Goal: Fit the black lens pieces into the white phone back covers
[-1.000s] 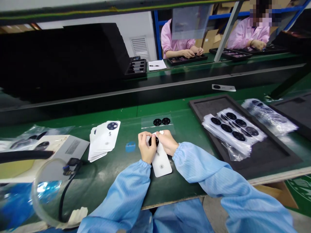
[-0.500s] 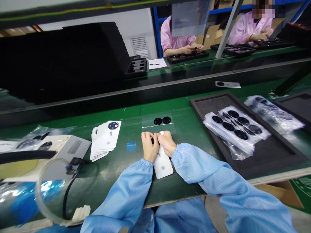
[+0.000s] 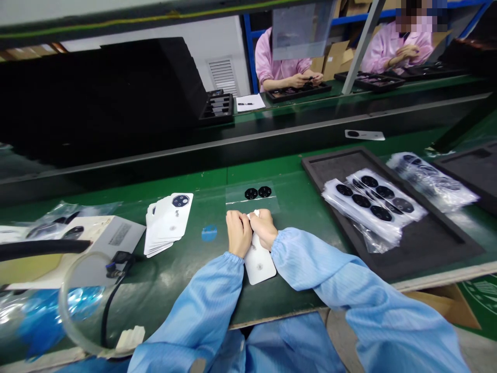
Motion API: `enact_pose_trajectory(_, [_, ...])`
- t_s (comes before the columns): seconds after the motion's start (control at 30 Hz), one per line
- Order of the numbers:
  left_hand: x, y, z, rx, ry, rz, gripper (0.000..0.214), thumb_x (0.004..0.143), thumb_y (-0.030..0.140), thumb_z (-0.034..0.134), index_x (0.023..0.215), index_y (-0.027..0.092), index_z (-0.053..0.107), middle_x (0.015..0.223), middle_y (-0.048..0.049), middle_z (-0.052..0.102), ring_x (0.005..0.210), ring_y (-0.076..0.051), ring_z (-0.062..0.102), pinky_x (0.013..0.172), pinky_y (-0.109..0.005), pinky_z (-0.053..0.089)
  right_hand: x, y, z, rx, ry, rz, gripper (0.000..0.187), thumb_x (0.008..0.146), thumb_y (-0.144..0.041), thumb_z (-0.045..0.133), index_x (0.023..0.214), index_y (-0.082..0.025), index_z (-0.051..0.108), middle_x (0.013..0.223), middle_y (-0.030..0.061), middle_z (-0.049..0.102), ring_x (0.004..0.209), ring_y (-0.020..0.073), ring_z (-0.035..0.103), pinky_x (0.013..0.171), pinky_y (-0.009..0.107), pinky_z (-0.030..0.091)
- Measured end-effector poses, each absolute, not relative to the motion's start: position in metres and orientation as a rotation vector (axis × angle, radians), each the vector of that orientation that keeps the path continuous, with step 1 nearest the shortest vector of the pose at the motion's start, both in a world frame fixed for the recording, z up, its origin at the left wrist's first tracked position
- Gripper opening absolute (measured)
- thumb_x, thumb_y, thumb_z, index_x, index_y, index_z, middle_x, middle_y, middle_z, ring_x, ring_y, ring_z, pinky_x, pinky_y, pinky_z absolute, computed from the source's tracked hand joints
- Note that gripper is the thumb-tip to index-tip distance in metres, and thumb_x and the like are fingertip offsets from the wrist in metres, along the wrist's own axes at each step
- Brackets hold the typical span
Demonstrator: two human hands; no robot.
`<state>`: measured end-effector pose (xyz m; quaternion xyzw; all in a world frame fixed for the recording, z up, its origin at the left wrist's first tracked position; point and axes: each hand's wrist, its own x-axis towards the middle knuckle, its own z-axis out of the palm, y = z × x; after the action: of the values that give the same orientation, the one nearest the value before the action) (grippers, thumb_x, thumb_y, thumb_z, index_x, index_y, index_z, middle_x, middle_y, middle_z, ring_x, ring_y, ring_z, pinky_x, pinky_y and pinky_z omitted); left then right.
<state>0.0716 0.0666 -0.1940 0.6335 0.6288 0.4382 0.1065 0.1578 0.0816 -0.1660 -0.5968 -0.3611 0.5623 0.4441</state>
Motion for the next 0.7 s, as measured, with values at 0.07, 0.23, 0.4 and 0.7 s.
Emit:
enact_pose_trajectory(0.07, [0.071,0.067,-0.193,1.875,1.862,1.270,0.021,0.094,0.015,0.035,0.076,0.025,0.030,0.083,-0.0032,0.040,0.080,-0.021,0.042,0.075,-0.037,0.038,0.157,0.082,-0.167,-1.519,-0.921,1.401,0.024,0.093,-0.033,0.059,0.107,-0.014,0.061,0.102,0.0048,0.063,0.084,0.0157,0.063,0.073,0.033,0.055])
enact_pose_trajectory(0.23, [0.071,0.067,-0.192,1.887,1.902,1.214,0.020,0.094,0.015,0.033,0.076,0.025,0.031,0.084,-0.0039,0.041,0.081,-0.022,0.044,0.076,-0.039,0.039,0.156,0.083,-0.173,-1.553,-0.940,1.395,0.024,0.094,-0.034,0.057,0.108,-0.015,0.060,0.103,0.0051,0.063,0.084,0.0153,0.063,0.073,0.032,0.056])
enact_pose_trajectory(0.4, [0.070,0.067,-0.192,1.892,1.935,1.160,0.019,0.094,0.015,0.033,0.077,0.025,0.032,0.085,-0.0048,0.042,0.082,-0.023,0.045,0.076,-0.039,0.041,0.155,0.086,-0.181,-1.546,-0.911,1.393,0.028,0.094,-0.035,0.057,0.114,-0.015,0.059,0.110,0.0068,0.062,0.091,0.0177,0.063,0.077,0.036,0.055])
enact_pose_trajectory(0.7, [0.069,0.068,-0.195,1.935,1.981,1.087,0.020,0.095,0.016,0.033,0.077,0.024,0.034,0.087,-0.0058,0.046,0.084,-0.022,0.047,0.077,-0.037,0.042,0.156,0.089,-0.189,-1.473,-0.868,1.420,0.031,0.094,-0.035,0.058,0.118,-0.016,0.058,0.116,0.0078,0.060,0.097,0.0200,0.062,0.082,0.039,0.055])
